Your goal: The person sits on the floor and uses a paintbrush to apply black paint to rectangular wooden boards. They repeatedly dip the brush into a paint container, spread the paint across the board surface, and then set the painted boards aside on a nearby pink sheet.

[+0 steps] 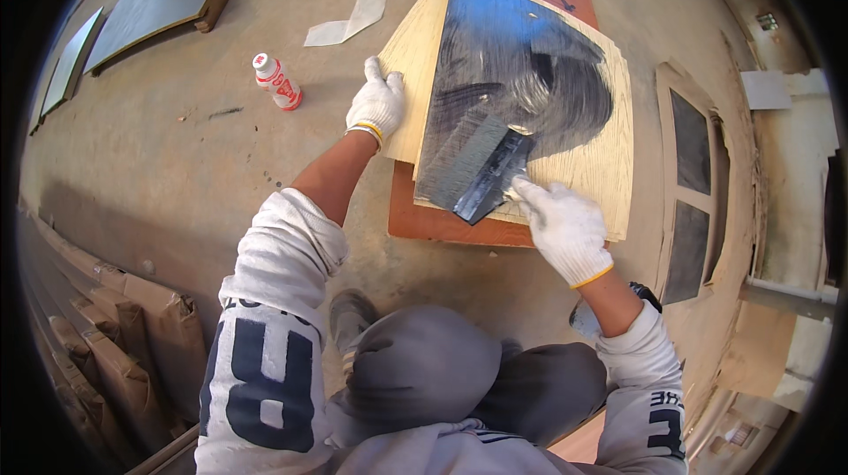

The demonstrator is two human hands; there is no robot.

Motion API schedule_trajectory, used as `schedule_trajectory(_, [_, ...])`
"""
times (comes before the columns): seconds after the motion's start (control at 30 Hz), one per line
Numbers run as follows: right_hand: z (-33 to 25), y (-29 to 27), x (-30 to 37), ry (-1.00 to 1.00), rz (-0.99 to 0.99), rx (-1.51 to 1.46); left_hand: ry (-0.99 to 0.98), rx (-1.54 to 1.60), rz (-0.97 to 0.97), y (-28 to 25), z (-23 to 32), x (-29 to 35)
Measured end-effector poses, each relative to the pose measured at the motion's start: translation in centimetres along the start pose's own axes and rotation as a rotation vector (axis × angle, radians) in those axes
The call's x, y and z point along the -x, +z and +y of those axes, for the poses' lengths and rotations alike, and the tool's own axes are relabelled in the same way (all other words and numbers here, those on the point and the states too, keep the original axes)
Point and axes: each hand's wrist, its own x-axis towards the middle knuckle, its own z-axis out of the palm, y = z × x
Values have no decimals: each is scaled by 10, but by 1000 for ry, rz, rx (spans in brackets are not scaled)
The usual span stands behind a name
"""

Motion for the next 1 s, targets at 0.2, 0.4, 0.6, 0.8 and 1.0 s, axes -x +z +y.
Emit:
schedule_trajectory(0.2, [93, -18, 25, 304, -274, -609, 2, 3, 4, 1, -1, -1])
schedule_trajectory(0.4, [173, -31, 61, 658, -135, -1659, 14, 22, 15, 3, -2, 0])
schedule_trajectory(0.6, [155, 50, 54, 763, 435, -2048, 28, 29, 35, 3, 0, 0])
schedule_trajectory(0.8, [137, 58, -34, 925, 406, -2038, 33, 9, 68, 3, -5, 0])
schedule_trajectory(1.0, [136, 59, -133, 727, 317, -1708, 70, 16, 71, 9, -3, -3])
